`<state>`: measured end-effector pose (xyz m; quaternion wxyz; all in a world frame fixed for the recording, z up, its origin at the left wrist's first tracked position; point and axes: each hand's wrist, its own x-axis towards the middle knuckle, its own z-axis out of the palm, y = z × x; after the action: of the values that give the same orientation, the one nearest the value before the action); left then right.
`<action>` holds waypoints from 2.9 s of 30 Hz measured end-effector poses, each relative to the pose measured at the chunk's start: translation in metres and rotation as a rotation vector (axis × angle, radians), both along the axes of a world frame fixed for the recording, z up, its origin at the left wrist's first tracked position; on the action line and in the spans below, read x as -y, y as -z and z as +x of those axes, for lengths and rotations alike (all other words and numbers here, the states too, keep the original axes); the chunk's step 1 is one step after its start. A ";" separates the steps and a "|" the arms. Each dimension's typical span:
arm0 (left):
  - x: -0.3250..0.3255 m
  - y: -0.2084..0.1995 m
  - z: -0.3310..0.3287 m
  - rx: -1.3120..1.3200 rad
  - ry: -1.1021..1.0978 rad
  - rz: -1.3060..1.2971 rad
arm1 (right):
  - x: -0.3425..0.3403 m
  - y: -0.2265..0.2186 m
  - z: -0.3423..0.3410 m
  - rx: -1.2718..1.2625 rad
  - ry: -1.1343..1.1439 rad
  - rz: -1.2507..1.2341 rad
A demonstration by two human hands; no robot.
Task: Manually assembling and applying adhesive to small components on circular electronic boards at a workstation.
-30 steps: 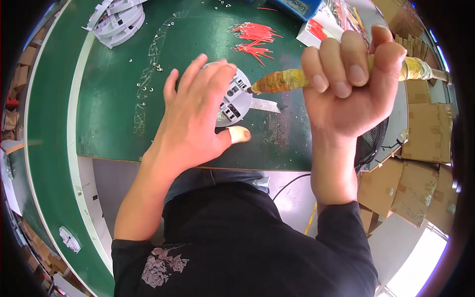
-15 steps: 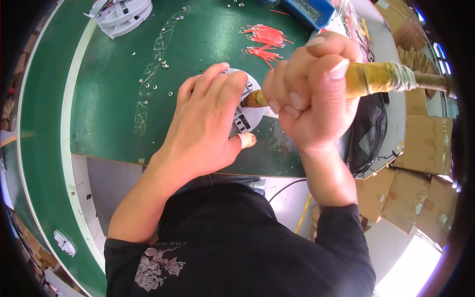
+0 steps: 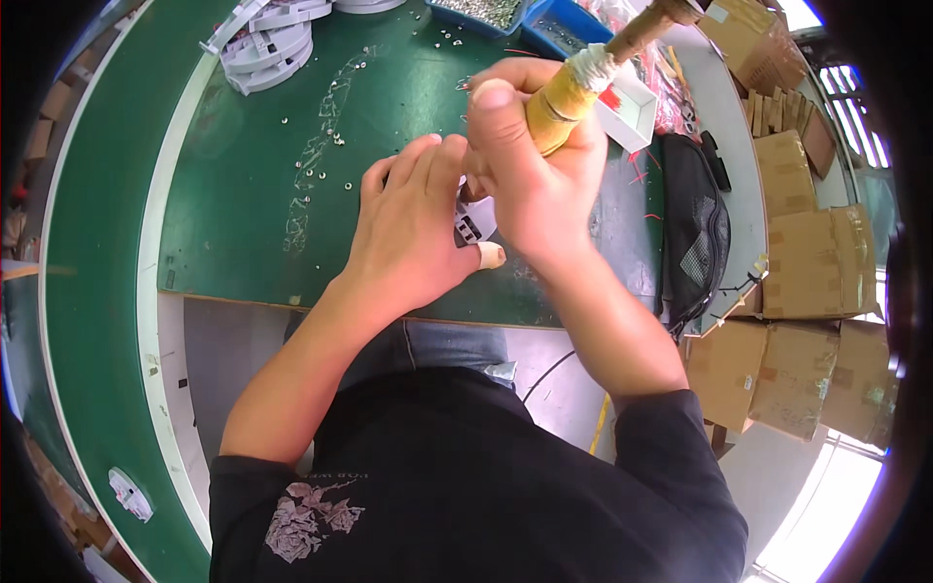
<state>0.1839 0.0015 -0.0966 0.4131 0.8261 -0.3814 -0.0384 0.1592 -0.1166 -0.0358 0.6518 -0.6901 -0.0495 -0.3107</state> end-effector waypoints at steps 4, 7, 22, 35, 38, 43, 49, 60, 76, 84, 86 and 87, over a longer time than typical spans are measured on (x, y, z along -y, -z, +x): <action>-0.007 -0.001 -0.012 0.065 -0.058 -0.008 | 0.015 -0.044 -0.017 -0.052 -0.015 0.130; -0.015 -0.003 -0.010 -0.329 -0.019 -0.607 | 0.032 -0.056 -0.023 0.103 0.035 0.119; 0.004 -0.012 0.003 -0.466 -0.021 -0.903 | 0.019 -0.024 -0.014 -0.479 -0.048 0.145; -0.011 -0.015 -0.002 -0.805 0.091 -1.105 | 0.008 -0.029 -0.025 -0.482 -0.132 0.210; -0.018 -0.013 0.004 -0.875 0.244 -1.220 | 0.005 -0.027 -0.027 -0.509 -0.095 0.064; -0.017 -0.015 -0.001 -0.878 0.225 -1.253 | 0.003 -0.006 -0.031 -0.350 -0.039 -0.128; -0.019 -0.016 -0.002 -0.815 0.214 -1.178 | 0.009 -0.016 -0.029 -0.355 -0.034 -0.231; -0.024 -0.022 0.000 -0.859 0.177 -1.193 | -0.008 -0.018 -0.036 -0.393 0.107 -0.173; -0.043 -0.014 0.005 -0.736 0.229 -1.039 | 0.010 -0.022 -0.025 -0.459 -0.103 -0.286; -0.058 -0.013 0.007 -1.116 0.212 -1.133 | 0.009 -0.018 -0.021 -0.495 -0.228 -0.152; -0.057 -0.018 0.005 -1.227 0.217 -1.220 | 0.008 -0.017 -0.021 -0.497 -0.236 -0.165; -0.058 -0.017 0.005 -1.231 0.214 -1.216 | 0.007 -0.017 -0.021 -0.495 -0.244 -0.184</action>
<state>0.1884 0.0597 -0.0793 0.9093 0.2546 -0.1200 -0.3065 0.1383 -0.1234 -0.0189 0.6114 -0.7900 0.0005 -0.0461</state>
